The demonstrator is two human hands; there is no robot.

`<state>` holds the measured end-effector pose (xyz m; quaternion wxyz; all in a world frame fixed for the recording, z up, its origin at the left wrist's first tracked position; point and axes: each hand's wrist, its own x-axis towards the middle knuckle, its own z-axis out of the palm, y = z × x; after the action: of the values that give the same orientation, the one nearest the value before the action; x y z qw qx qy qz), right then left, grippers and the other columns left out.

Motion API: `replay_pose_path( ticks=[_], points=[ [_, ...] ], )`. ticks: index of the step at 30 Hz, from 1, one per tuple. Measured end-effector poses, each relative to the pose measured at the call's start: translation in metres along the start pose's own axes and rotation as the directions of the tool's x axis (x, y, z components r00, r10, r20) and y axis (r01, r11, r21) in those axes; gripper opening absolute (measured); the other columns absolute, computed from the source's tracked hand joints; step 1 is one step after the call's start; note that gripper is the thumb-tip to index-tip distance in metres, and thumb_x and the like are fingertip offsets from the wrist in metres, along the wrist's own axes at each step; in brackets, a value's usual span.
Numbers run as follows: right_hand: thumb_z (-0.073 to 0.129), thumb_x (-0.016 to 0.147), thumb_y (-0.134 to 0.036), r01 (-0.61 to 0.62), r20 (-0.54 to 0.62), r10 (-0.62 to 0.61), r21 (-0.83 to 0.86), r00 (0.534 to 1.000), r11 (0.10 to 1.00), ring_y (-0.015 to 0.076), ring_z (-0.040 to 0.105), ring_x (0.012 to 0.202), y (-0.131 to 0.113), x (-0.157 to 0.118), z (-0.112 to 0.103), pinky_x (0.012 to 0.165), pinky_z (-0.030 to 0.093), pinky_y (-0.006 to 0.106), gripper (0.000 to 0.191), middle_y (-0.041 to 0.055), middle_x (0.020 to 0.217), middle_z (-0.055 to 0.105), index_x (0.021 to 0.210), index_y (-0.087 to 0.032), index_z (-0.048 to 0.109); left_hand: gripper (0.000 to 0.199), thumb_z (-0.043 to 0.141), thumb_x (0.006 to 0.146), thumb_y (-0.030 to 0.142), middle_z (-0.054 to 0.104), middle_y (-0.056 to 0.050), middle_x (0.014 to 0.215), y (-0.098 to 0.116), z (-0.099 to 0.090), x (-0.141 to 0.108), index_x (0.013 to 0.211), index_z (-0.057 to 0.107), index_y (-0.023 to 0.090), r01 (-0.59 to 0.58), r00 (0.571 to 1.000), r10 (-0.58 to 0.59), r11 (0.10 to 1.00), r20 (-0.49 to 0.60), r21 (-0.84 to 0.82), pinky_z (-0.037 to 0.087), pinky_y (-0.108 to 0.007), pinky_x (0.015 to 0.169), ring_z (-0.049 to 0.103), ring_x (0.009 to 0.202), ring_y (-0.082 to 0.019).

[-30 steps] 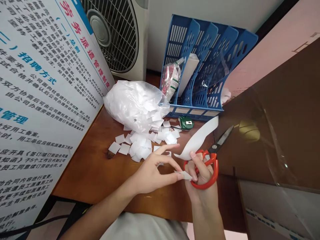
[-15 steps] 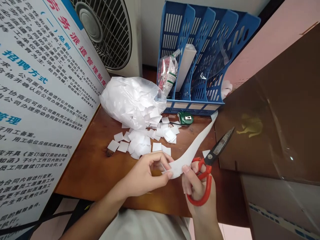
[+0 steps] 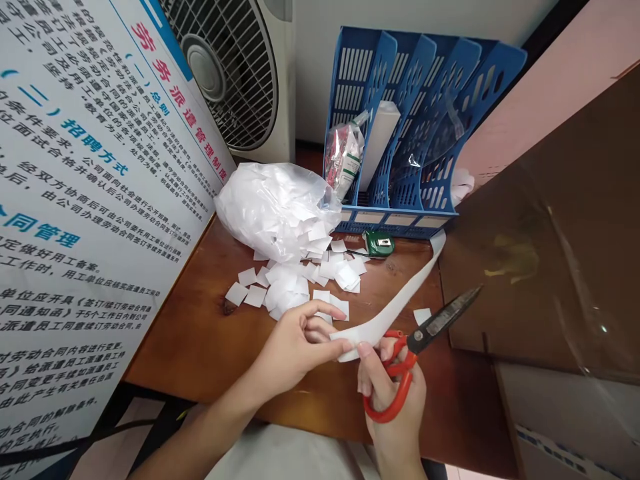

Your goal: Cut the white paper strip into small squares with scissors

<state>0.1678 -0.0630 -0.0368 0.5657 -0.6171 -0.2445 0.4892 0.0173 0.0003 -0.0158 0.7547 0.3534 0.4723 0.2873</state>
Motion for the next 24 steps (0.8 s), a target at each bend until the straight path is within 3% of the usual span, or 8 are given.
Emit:
replay_pose_path(
  ticks=[4, 16, 20, 24],
  points=[
    [0.083, 0.082, -0.03, 0.005, 0.04, -0.005, 0.001, 0.999, 1.0, 0.0048, 0.042, 0.038, 0.002, 0.003, -0.004, 0.04, 0.035, 0.019, 0.041, -0.0086, 0.057, 0.049, 0.08, -0.02, 0.043, 0.03, 0.088, 0.075, 0.029, 0.076, -0.006, 0.077, -0.002, 0.003, 0.002, 0.096, 0.075, 0.012, -0.046, 0.998, 0.045, 0.999, -0.044, -0.007, 0.048, -0.016, 0.062, 0.067, 0.066, -0.01],
    [0.082, 0.083, -0.023, 0.052, 0.05, -0.049, -0.046, 0.998, 0.998, 0.0072, 0.044, 0.038, 0.004, 0.007, -0.013, 0.04, 0.039, 0.02, 0.04, -0.0097, 0.051, 0.046, 0.081, -0.021, 0.042, 0.03, 0.081, 0.084, 0.037, 0.079, -0.01, 0.093, -0.003, 0.004, -0.002, 0.102, 0.079, 0.013, -0.057, 0.998, 0.058, 0.998, 0.014, -0.033, 0.057, -0.022, 0.073, 0.071, 0.076, -0.014],
    [0.082, 0.083, -0.023, 0.076, 0.026, -0.076, -0.006, 0.997, 0.997, 0.0058, 0.043, 0.036, 0.0, 0.006, -0.008, 0.039, 0.039, 0.019, 0.041, -0.0095, 0.055, 0.048, 0.08, -0.021, 0.042, 0.039, 0.087, 0.078, 0.035, 0.078, -0.007, 0.086, -0.005, 0.003, 0.002, 0.108, 0.077, 0.012, 0.01, 1.0, -0.01, 0.993, 0.001, -0.117, 0.058, -0.02, 0.071, 0.07, 0.071, -0.012],
    [0.081, 0.084, -0.024, 0.077, 0.016, -0.077, 0.001, 0.997, 0.997, 0.0064, 0.042, 0.036, 0.002, 0.007, -0.004, 0.04, 0.039, 0.019, 0.041, -0.0102, 0.05, 0.046, 0.08, -0.021, 0.041, 0.037, 0.087, 0.077, 0.035, 0.078, -0.01, 0.087, -0.01, 0.0, 0.008, 0.102, 0.079, 0.009, 0.09, 0.995, -0.077, 0.971, 0.066, -0.223, 0.06, -0.02, 0.069, 0.071, 0.076, -0.013]
  ],
)
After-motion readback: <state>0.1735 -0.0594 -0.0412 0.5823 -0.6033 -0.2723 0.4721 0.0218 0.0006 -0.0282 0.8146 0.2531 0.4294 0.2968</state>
